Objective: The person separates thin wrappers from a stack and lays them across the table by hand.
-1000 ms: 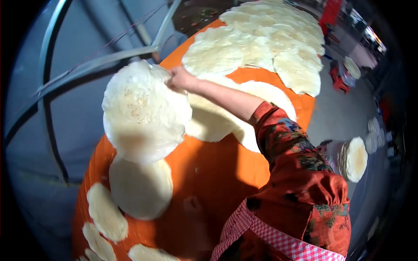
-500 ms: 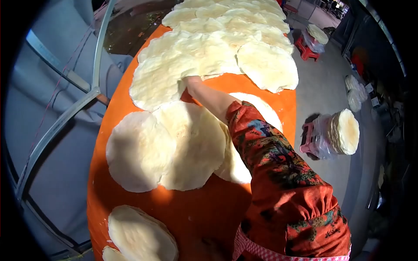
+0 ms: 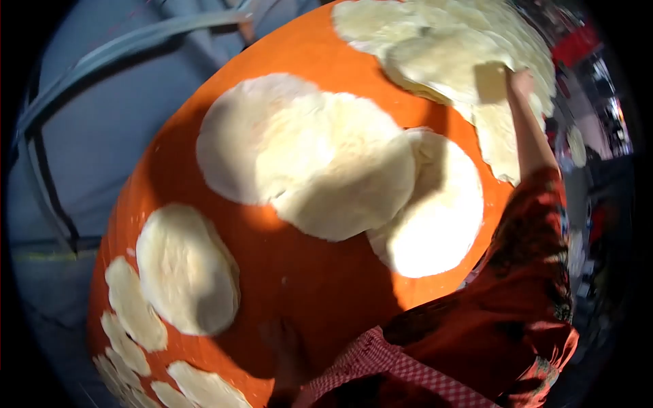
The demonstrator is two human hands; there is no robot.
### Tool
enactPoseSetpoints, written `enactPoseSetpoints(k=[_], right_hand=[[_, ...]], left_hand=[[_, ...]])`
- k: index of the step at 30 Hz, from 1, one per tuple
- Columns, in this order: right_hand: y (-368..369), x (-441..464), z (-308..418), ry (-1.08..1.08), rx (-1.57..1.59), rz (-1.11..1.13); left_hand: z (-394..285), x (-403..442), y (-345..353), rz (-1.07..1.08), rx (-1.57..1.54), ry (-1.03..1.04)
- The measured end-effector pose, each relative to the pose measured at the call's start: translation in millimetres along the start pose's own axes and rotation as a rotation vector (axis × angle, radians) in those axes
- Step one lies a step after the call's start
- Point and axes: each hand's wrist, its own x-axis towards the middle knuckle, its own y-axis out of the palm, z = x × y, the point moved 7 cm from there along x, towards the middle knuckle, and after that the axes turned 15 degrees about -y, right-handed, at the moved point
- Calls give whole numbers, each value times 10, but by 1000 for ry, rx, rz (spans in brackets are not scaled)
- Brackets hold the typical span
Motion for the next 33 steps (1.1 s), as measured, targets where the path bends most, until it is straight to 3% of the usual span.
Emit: enactPoseSetpoints(k=[2,3,4,6,7,8,9,10,11,13,16,17,20,22,23,26,28,29,31,32,33], right_hand=[[17,-450,249,-5,-111,-38],[197,-709,604,-87,81,-13],[504,-1186,1212,-125,440,109],[1180,-2495,2494,-4,1230,676],[1366,-3188,3126,-170,964,768],[1652,-3758,3526,-228,1029,922],[1782,-4264,3999,-82,1106,1160],[1985,-4646,4315,65,1177,1211],[2169,-4958,4538,272,1152,1225],[2413,-5317,4940,214,892,1275],[2531,-5437,5324,227,1007,863],[2571,-5497,5357,241,973,905],[2718,-5455,5334,237,822,960],[2808,-5407,5340,196,668,909],[2785,-5318,5508,111,626,922],[2610,-5054,6269,-126,588,944],[2310,-4899,7078,-353,696,917],[1938,-4990,7502,-509,677,922],[894,-5269,8398,-848,498,947],[735,-5513,8625,-1122,535,854],[348,-5813,8745,-1221,356,844]], left_hand=[[62,20,-22,-2,-16,10],[94,20,-30,-1,-25,15],[125,17,-41,-1,-36,20],[153,9,-48,0,-52,44],[177,4,-49,1,-62,51],[191,-5,-72,0,-75,56],[202,23,-70,-3,-89,66],[217,29,-84,-11,-104,73],[214,34,-87,-17,-123,80],[269,20,-118,-24,-167,96],[340,-14,-194,2,-256,107],[329,-44,-265,31,-297,118],[415,-133,-332,-179,-572,198],[629,-178,-250,-44,-853,165],[762,-171,-258,27,-981,157],[1424,-287,-970,-201,-1032,80],[2039,-222,-1310,-164,-1310,-183],[2311,-127,-1340,47,-1721,-278],[2665,-100,-1773,70,-2003,-493],[2777,-65,-1868,120,-2128,-411],[2864,-51,-1937,169,-2251,-328]])
